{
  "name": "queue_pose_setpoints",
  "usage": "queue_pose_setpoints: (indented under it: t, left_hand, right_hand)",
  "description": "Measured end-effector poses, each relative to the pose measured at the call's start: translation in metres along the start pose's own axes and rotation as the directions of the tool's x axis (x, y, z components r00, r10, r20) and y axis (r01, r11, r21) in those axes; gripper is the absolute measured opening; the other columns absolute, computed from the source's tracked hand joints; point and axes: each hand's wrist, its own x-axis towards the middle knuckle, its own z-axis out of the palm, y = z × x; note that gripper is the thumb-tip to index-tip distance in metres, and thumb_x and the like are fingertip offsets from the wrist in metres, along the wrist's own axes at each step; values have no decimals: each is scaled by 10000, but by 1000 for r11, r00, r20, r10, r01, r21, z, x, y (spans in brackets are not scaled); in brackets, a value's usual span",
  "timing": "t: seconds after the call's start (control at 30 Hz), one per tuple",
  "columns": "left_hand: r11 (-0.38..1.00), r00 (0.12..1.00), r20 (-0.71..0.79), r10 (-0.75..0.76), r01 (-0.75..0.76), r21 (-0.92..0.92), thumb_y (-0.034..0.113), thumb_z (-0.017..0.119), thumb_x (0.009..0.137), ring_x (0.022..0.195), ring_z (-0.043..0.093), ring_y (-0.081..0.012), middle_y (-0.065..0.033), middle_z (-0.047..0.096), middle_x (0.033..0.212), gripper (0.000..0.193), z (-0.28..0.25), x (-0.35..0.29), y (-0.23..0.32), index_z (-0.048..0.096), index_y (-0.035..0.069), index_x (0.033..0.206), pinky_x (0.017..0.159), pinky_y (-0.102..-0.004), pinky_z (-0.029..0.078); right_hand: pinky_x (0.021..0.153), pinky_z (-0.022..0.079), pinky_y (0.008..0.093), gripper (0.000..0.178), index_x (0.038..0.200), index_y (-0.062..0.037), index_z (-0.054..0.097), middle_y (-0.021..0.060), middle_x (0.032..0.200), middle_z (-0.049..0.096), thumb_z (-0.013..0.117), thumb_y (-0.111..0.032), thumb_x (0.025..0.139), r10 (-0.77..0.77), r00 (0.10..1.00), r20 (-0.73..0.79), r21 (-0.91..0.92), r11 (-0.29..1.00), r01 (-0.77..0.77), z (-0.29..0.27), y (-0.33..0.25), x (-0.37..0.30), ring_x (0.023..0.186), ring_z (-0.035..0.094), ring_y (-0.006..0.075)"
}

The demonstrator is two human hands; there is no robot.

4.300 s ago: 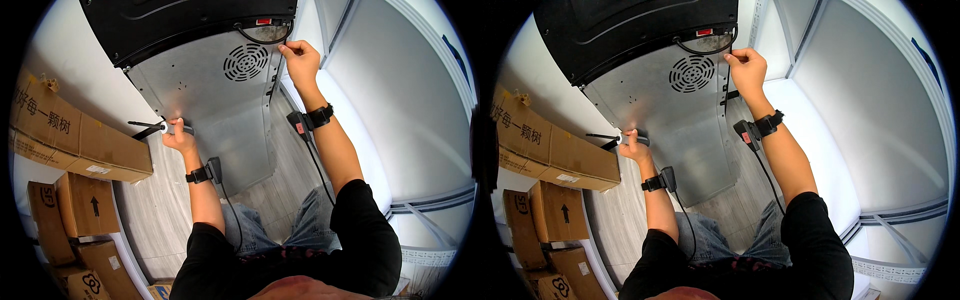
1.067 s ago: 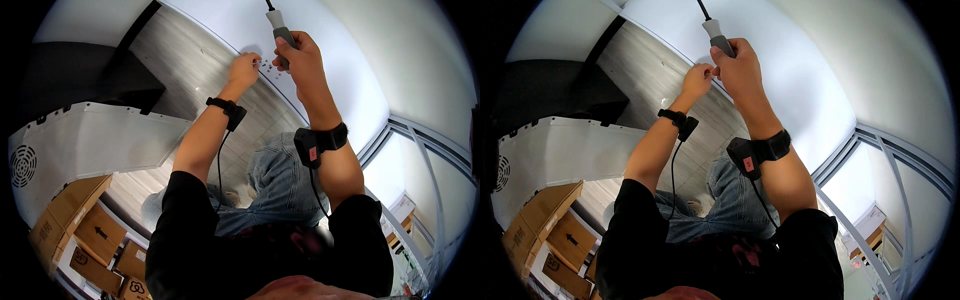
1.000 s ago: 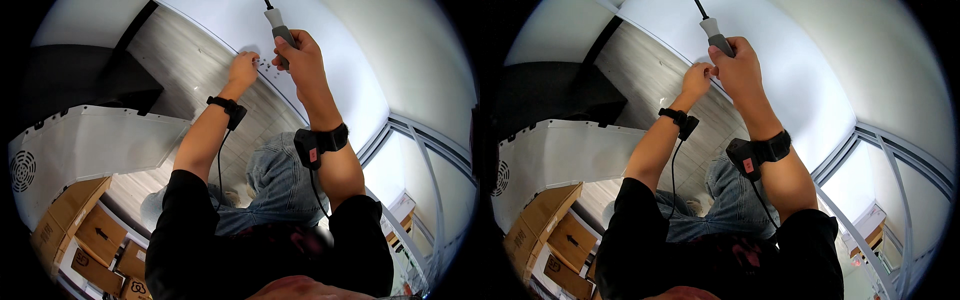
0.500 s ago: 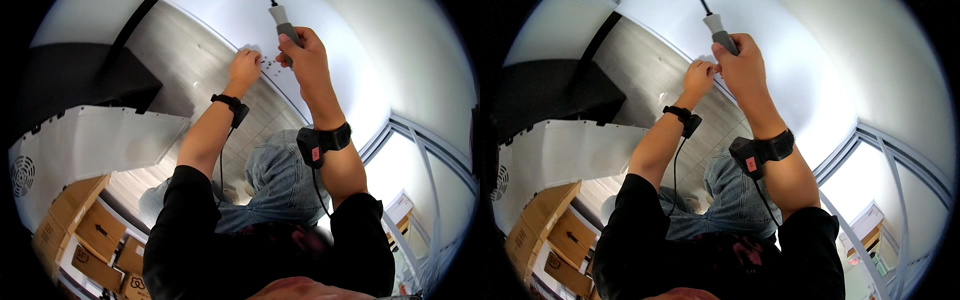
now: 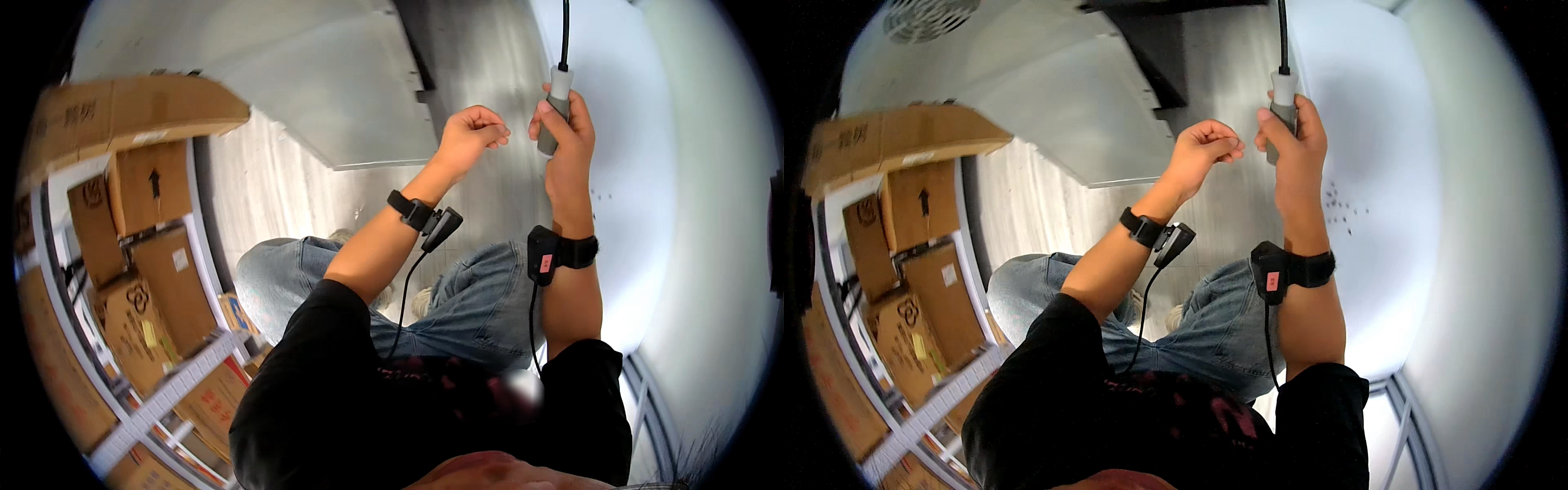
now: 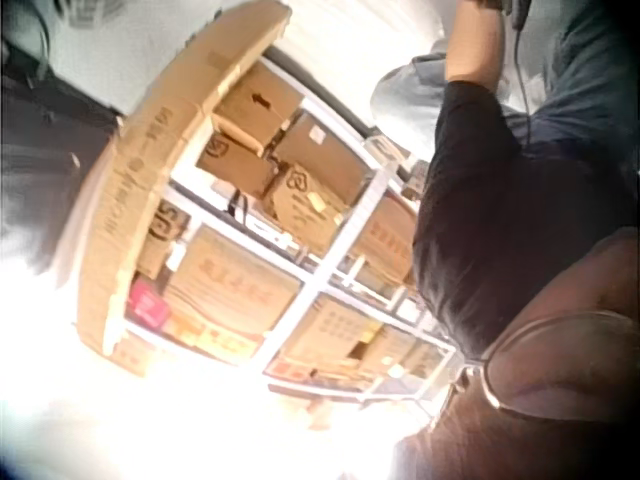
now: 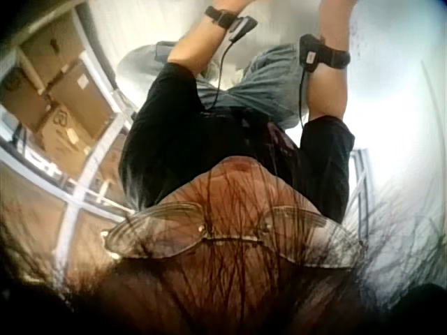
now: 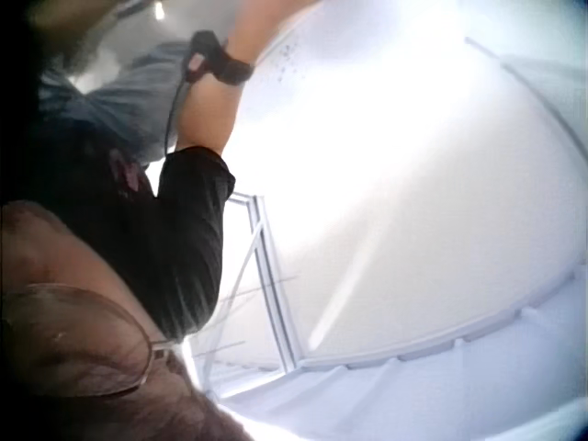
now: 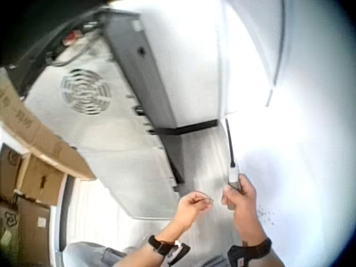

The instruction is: The person uses a screwdriver to tighten screws on the back panel of a large appliance. They repeatedly pick up screws and secure them into place on the metal casing.

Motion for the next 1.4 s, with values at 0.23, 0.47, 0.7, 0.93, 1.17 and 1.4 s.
queue_pose_setpoints:
  t: [0.23,0.47,0.7,0.93,1.17,1.4]
  left_hand:
    - [980,954,-237,184,-197,-33,42,581,861,763,620,-139,-87,662,894,30,-43,-95,136,589,43,890,719,-262,497]
    - [933,860,-392,327,-359,-9,126,600,873,816,588,-132,-26,629,854,45,-106,-169,270,587,83,869,754,-273,444]
    - [867,782,-428,454,-498,11,169,608,885,911,563,-117,-1,607,922,92,-178,-169,331,600,84,918,773,-284,438]
    - [871,862,-287,418,-470,-141,148,599,888,894,561,-129,-19,607,922,107,-223,-148,338,599,51,935,775,-275,434]
    - [835,907,-83,414,-414,-361,140,577,900,829,607,-151,-57,626,916,102,-228,-143,342,576,50,947,733,-272,482]
    - [906,895,-191,403,-420,-58,125,600,880,785,575,-93,5,622,823,64,-247,-123,326,623,73,907,709,-239,435]
  right_hand:
    - [616,418,253,100,861,-28,536,27,708,546,598,-102,834,-133,949,284,64,991,120,53,-37,-33,622,529,114]
    - [539,465,270,103,786,-31,543,53,758,567,619,-82,832,-143,951,273,-75,983,169,118,-68,-53,620,560,129]
    - [786,507,341,232,1037,25,611,159,1222,560,593,-79,830,-628,681,377,-384,563,732,227,-117,-65,1029,596,240]
    - [1034,305,459,478,1214,2,552,165,1341,479,547,-20,737,-735,234,636,-581,-256,773,346,-181,-58,1300,366,374]
    - [1036,273,506,541,1245,-7,525,160,1369,455,547,-31,705,-737,334,588,-731,-309,608,370,-174,-55,1315,341,385]
    - [1037,257,523,562,1247,-52,535,159,1372,453,546,-12,687,-744,382,549,-741,-222,633,376,-173,-54,1316,322,413]
